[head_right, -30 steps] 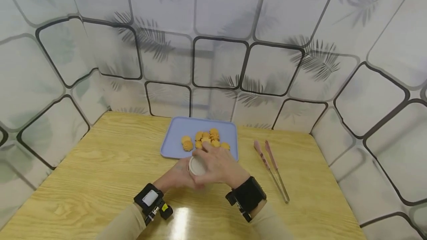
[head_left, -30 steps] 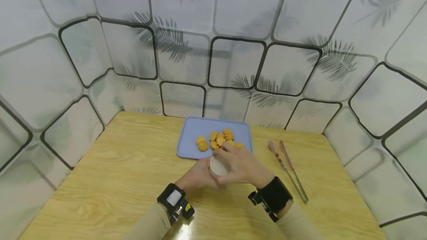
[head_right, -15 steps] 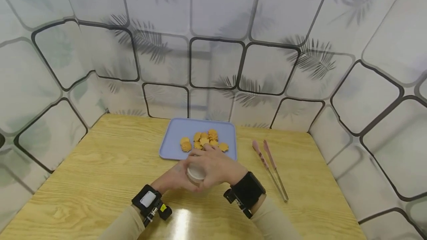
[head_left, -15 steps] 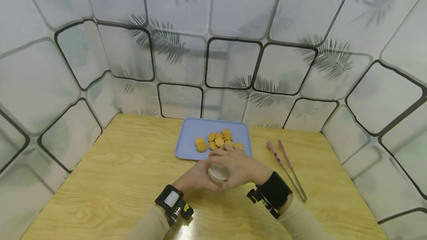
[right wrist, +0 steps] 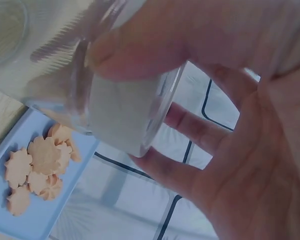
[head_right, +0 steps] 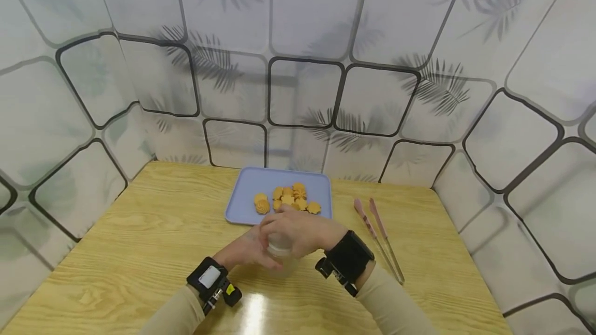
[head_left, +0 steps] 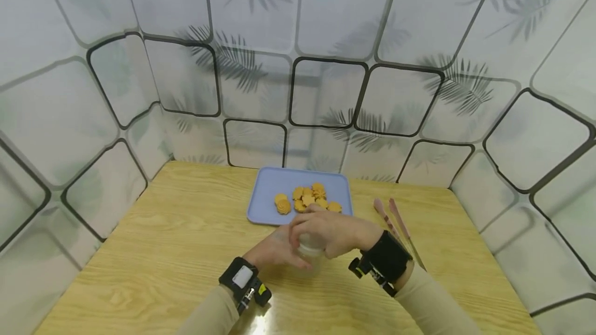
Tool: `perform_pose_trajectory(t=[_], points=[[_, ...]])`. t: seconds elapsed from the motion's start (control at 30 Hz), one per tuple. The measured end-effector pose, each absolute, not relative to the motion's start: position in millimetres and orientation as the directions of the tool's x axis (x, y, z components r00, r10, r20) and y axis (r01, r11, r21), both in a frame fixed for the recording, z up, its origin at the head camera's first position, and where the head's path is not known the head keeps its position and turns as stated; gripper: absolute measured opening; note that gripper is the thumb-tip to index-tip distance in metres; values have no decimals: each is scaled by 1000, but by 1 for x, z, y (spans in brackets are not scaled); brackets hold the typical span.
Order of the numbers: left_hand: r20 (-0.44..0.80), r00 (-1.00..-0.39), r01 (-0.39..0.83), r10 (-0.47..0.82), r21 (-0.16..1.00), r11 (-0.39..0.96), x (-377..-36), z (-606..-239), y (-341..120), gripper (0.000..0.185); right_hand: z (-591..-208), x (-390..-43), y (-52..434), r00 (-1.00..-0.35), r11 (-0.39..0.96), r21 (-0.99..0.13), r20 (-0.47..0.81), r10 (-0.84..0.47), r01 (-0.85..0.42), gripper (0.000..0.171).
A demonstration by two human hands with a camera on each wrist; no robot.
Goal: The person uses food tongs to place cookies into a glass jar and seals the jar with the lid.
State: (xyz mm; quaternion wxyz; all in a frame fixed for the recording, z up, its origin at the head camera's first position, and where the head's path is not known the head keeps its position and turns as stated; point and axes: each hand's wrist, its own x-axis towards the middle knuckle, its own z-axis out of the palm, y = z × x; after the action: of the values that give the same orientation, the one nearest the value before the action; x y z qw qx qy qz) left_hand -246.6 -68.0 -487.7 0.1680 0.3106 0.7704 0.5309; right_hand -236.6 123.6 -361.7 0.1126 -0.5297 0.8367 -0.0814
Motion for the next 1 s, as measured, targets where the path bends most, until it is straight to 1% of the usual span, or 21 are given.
perform_pose_trajectory(t=[0.1,0.2,0.3,0.4,0.5,0.57,0.67,0.73,0.83,0.9,1.0], points=[[36,-757,252,653,937,241,-245,-488,-69,82,-361,-237,123,-410,429,-289,-126,-903,-856,77],[14,-767,239,641,934,266,-244,-488,-69,77,-360,-238,125,-403,425,-323,-136,-905,-846,78],[25,-770,277,637,913,299,-246,-488,-67,76,-360,-240,128,-391,415,-366,-141,-909,-833,81],[43,-761,315,647,897,311,-247,-489,-65,72,-361,-241,132,-366,389,-407,-136,-920,-826,82],[43,-762,325,646,888,325,-247,-489,-66,78,-357,-241,134,-342,355,-453,-113,-933,-818,78],[37,-767,313,641,894,322,-247,-489,-66,82,-353,-240,135,-344,343,-475,-88,-935,-810,76],[34,-764,286,644,913,291,-247,-487,-68,86,-348,-240,137,-365,343,-489,-55,-930,-802,74],[37,-761,285,647,916,283,-247,-486,-69,80,-348,-239,140,-380,352,-474,-40,-924,-807,72],[43,-759,295,649,912,284,-247,-486,-70,76,-354,-239,147,-404,367,-459,-20,-915,-809,64],[49,-757,309,651,905,292,-247,-485,-69,76,-360,-239,156,-440,393,-458,-5,-898,-797,56],[57,-752,311,657,909,277,-248,-486,-68,82,-368,-235,173,-512,439,-487,19,-859,-755,45]])
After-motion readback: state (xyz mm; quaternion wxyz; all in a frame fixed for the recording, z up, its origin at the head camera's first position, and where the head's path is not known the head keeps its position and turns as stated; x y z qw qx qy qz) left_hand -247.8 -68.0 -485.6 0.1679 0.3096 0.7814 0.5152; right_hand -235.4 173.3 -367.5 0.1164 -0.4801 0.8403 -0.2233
